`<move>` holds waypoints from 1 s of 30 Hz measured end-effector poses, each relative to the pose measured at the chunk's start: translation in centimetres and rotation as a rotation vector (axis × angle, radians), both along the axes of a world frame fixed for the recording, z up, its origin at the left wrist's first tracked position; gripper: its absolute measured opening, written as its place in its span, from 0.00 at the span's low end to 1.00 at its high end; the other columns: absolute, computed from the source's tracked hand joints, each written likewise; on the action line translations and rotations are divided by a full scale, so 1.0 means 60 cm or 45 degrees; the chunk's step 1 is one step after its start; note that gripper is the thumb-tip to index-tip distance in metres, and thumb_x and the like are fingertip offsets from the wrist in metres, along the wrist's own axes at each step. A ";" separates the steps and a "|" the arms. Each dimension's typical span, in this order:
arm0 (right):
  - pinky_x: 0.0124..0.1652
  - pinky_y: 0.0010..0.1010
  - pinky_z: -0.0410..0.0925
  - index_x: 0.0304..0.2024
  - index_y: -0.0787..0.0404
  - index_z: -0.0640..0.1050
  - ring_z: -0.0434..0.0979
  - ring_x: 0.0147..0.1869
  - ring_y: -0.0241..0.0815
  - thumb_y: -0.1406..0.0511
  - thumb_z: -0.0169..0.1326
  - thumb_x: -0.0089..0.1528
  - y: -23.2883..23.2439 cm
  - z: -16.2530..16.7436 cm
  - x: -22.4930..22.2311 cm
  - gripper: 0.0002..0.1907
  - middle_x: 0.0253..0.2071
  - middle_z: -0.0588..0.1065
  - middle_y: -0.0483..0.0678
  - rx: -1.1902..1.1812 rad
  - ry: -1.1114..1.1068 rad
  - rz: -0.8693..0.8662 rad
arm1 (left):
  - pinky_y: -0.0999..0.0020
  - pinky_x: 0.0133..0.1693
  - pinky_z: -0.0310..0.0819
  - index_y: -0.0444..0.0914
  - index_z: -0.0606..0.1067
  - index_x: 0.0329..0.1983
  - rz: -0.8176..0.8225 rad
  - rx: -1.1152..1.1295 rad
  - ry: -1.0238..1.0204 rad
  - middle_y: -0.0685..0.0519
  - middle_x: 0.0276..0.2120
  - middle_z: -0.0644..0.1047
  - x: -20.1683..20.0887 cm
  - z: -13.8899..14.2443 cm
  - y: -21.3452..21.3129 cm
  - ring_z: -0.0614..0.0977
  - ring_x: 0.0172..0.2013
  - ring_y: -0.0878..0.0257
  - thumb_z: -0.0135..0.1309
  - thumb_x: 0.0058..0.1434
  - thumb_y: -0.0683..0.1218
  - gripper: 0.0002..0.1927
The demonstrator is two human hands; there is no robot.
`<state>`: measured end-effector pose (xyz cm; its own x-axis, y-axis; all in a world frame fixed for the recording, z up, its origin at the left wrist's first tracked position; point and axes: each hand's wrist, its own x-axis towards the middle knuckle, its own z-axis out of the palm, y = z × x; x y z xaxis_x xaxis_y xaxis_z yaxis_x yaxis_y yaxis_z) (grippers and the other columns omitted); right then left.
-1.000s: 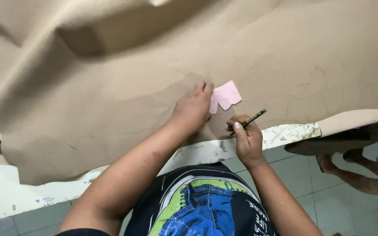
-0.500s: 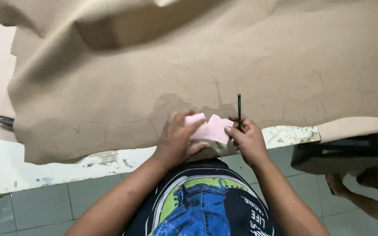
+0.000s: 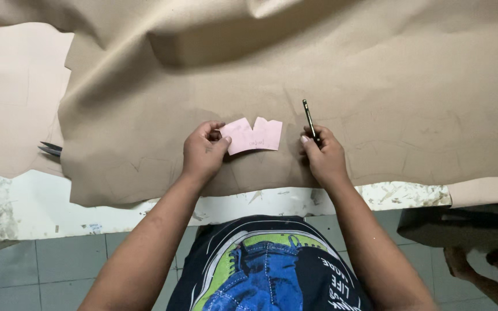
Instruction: The person places a small pink paper pattern piece on a large tan leather sheet and traces around its edges with a pen, repositioning the pattern and smoothing the leather between traces. Scissors rest on the table nearby.
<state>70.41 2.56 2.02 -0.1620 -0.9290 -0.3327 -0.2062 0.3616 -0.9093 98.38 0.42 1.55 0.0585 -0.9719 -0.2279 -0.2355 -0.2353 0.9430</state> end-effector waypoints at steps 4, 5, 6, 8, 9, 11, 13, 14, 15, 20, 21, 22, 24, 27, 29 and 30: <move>0.43 0.28 0.71 0.51 0.63 0.79 0.78 0.42 0.37 0.66 0.55 0.64 0.029 -0.010 -0.005 0.13 0.42 0.79 0.47 -0.077 0.283 0.115 | 0.70 0.40 0.77 0.32 0.78 0.51 -0.012 -0.133 -0.275 0.51 0.34 0.80 0.000 -0.016 0.004 0.81 0.34 0.65 0.63 0.56 0.42 0.19; 0.45 0.28 0.71 0.50 0.62 0.79 0.79 0.44 0.37 0.66 0.56 0.63 0.033 -0.011 -0.003 0.13 0.43 0.79 0.47 -0.149 0.405 0.160 | 0.70 0.40 0.77 0.33 0.78 0.51 -0.008 -0.146 -0.310 0.52 0.33 0.80 -0.001 -0.019 0.004 0.81 0.34 0.65 0.63 0.55 0.42 0.20; 0.46 0.29 0.70 0.49 0.61 0.80 0.79 0.45 0.39 0.67 0.57 0.62 0.035 -0.011 -0.001 0.13 0.44 0.78 0.48 -0.186 0.446 0.184 | 0.69 0.40 0.77 0.32 0.78 0.51 0.012 -0.140 -0.280 0.52 0.33 0.80 -0.003 -0.022 0.004 0.81 0.34 0.64 0.63 0.55 0.42 0.19; 0.48 0.31 0.70 0.48 0.59 0.81 0.78 0.46 0.44 0.67 0.58 0.61 0.038 -0.008 0.009 0.12 0.45 0.77 0.49 -0.263 0.522 0.232 | 0.69 0.39 0.77 0.32 0.78 0.50 0.053 -0.126 -0.225 0.51 0.32 0.80 -0.004 -0.025 0.004 0.81 0.33 0.64 0.62 0.56 0.42 0.19; 0.48 0.32 0.70 0.48 0.58 0.81 0.77 0.47 0.44 0.67 0.58 0.61 0.039 -0.005 0.015 0.13 0.46 0.75 0.49 -0.241 0.571 0.255 | 0.69 0.39 0.77 0.32 0.78 0.50 0.044 -0.136 -0.224 0.51 0.32 0.80 -0.003 -0.026 0.003 0.81 0.33 0.64 0.62 0.56 0.43 0.19; 0.48 0.32 0.69 0.50 0.55 0.82 0.76 0.49 0.46 0.67 0.58 0.60 0.043 0.004 0.025 0.15 0.47 0.73 0.49 -0.197 0.670 0.303 | 0.69 0.39 0.77 0.32 0.78 0.51 0.030 -0.154 -0.221 0.51 0.31 0.80 -0.001 -0.026 0.002 0.82 0.33 0.63 0.62 0.57 0.43 0.19; 0.48 0.33 0.69 0.52 0.51 0.82 0.75 0.50 0.45 0.67 0.58 0.59 0.046 0.013 0.032 0.18 0.48 0.71 0.49 -0.170 0.691 0.360 | 0.69 0.39 0.77 0.32 0.79 0.50 0.013 -0.167 -0.256 0.51 0.32 0.80 0.001 -0.026 0.001 0.82 0.33 0.64 0.62 0.56 0.43 0.19; 0.48 0.33 0.69 0.54 0.49 0.82 0.75 0.50 0.45 0.67 0.58 0.59 0.046 0.017 0.035 0.19 0.49 0.70 0.49 -0.157 0.704 0.389 | 0.69 0.39 0.77 0.32 0.79 0.50 0.004 -0.174 -0.272 0.51 0.33 0.81 0.001 -0.026 -0.001 0.82 0.33 0.64 0.63 0.56 0.43 0.19; 0.48 0.33 0.69 0.54 0.48 0.82 0.74 0.50 0.45 0.67 0.58 0.59 0.047 0.020 0.037 0.19 0.49 0.70 0.49 -0.162 0.728 0.407 | 0.69 0.39 0.77 0.32 0.79 0.50 0.008 -0.131 -0.251 0.51 0.33 0.81 0.001 -0.026 -0.002 0.82 0.33 0.64 0.62 0.56 0.43 0.19; 0.49 0.36 0.70 0.53 0.45 0.82 0.73 0.53 0.49 0.65 0.60 0.60 0.053 0.022 0.046 0.18 0.51 0.68 0.51 -0.217 0.875 0.473 | 0.69 0.40 0.77 0.31 0.78 0.49 -0.020 -0.114 -0.252 0.50 0.34 0.80 0.005 -0.021 0.000 0.82 0.35 0.63 0.62 0.56 0.43 0.19; 0.50 0.37 0.70 0.54 0.44 0.82 0.73 0.54 0.49 0.65 0.60 0.61 0.055 0.020 0.047 0.18 0.51 0.68 0.51 -0.246 0.903 0.485 | 0.69 0.40 0.77 0.31 0.78 0.49 -0.017 -0.109 -0.244 0.50 0.34 0.80 0.005 -0.020 0.001 0.82 0.35 0.63 0.62 0.56 0.43 0.19; 0.50 0.37 0.70 0.54 0.44 0.82 0.73 0.54 0.50 0.65 0.60 0.61 0.057 0.018 0.048 0.18 0.51 0.68 0.51 -0.275 0.930 0.496 | 0.69 0.40 0.77 0.31 0.78 0.50 -0.015 -0.104 -0.236 0.50 0.34 0.80 0.005 -0.019 0.002 0.82 0.35 0.63 0.62 0.56 0.43 0.19; 0.50 0.38 0.70 0.54 0.44 0.83 0.73 0.55 0.50 0.65 0.61 0.61 0.062 0.014 0.048 0.19 0.52 0.68 0.51 -0.318 0.946 0.499 | 0.69 0.40 0.77 0.31 0.78 0.49 -0.008 -0.097 -0.226 0.50 0.34 0.80 0.004 -0.019 0.004 0.82 0.35 0.63 0.62 0.57 0.43 0.18; 0.51 0.38 0.70 0.54 0.45 0.82 0.73 0.55 0.50 0.66 0.61 0.60 0.069 0.007 0.046 0.19 0.52 0.69 0.51 -0.366 0.920 0.484 | 0.69 0.40 0.77 0.32 0.78 0.48 0.003 -0.097 -0.221 0.50 0.34 0.80 0.002 -0.020 0.005 0.82 0.34 0.63 0.62 0.57 0.43 0.17; 0.51 0.38 0.70 0.53 0.47 0.82 0.73 0.56 0.50 0.67 0.62 0.59 0.072 0.003 0.045 0.19 0.53 0.69 0.51 -0.399 0.909 0.491 | 0.69 0.40 0.77 0.32 0.78 0.48 0.006 -0.093 -0.218 0.50 0.34 0.80 0.001 -0.022 0.005 0.82 0.34 0.63 0.62 0.56 0.43 0.17; 0.51 0.38 0.70 0.54 0.47 0.82 0.73 0.56 0.50 0.67 0.62 0.59 0.073 0.002 0.045 0.19 0.53 0.69 0.51 -0.411 0.910 0.482 | 0.69 0.39 0.77 0.32 0.78 0.47 0.009 -0.099 -0.221 0.50 0.33 0.80 0.002 -0.023 0.005 0.82 0.34 0.63 0.62 0.56 0.43 0.17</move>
